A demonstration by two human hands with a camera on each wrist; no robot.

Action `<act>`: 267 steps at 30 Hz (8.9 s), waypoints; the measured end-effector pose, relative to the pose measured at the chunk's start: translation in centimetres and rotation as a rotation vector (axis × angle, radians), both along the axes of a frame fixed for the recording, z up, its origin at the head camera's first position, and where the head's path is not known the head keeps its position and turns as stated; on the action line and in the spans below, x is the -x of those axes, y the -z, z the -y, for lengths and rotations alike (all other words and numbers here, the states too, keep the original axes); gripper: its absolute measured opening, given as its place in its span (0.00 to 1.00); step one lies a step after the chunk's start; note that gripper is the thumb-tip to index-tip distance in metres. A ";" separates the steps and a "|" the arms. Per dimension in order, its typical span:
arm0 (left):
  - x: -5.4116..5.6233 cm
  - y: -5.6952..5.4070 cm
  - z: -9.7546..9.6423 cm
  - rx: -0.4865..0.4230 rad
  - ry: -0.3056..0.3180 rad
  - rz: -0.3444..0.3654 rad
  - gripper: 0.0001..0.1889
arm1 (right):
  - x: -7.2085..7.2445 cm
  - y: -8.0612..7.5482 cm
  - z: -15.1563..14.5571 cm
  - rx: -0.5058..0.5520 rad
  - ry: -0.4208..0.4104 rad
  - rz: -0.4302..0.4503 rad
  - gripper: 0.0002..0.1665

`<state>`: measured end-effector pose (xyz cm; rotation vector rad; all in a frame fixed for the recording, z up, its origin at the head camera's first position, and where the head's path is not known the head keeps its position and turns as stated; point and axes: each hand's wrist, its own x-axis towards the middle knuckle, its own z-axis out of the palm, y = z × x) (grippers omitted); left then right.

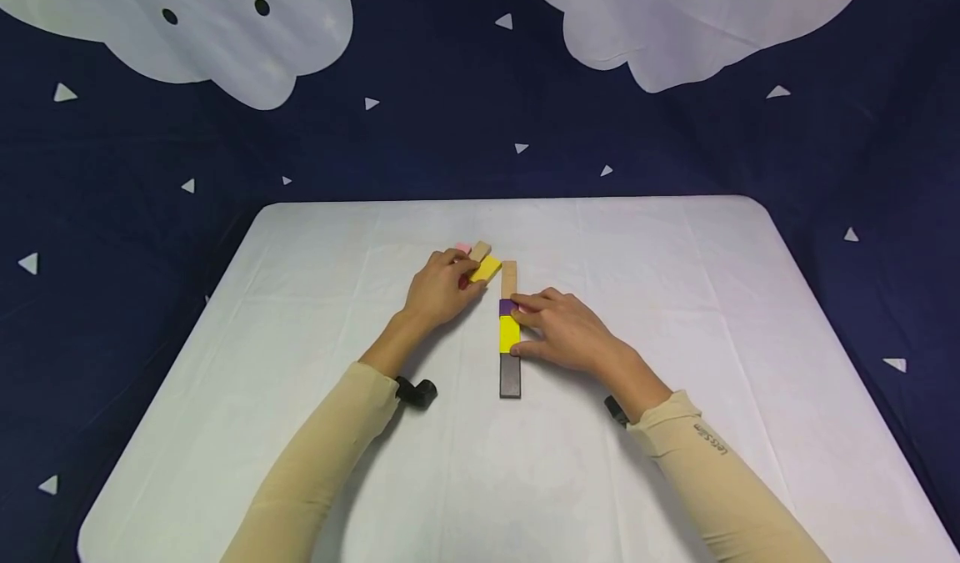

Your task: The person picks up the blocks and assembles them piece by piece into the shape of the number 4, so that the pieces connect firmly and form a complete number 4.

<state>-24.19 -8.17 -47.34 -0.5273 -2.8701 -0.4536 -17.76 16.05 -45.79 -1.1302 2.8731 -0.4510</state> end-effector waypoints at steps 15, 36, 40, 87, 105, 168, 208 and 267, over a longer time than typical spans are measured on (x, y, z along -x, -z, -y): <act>0.0 -0.1 1.0 0.056 0.057 -0.027 0.19 | -0.1 0.1 0.1 -0.004 0.011 0.009 0.41; -0.1 -0.1 0.6 -0.012 0.076 0.039 0.20 | 0.0 0.1 0.0 0.005 0.010 0.010 0.41; -0.1 0.0 0.9 -0.040 0.078 0.043 0.20 | 0.0 0.2 0.0 -0.001 0.010 0.020 0.41; -2.3 -0.1 3.0 -0.259 0.197 0.232 0.18 | 0.1 0.1 0.0 0.006 0.011 0.027 0.41; -2.6 0.3 3.2 -0.281 0.188 0.290 0.17 | 0.1 0.2 0.0 0.009 0.008 0.023 0.41; 1.4 -0.7 2.5 -0.315 -0.044 0.102 0.15 | 0.0 0.1 0.0 0.013 0.003 0.031 0.40; -0.1 0.5 5.3 -0.345 0.098 0.262 0.23 | -0.2 0.1 0.1 0.009 0.014 0.054 0.41; -2.5 0.0 5.4 -0.223 0.144 0.221 0.21 | 0.1 0.1 0.2 0.014 0.036 0.060 0.43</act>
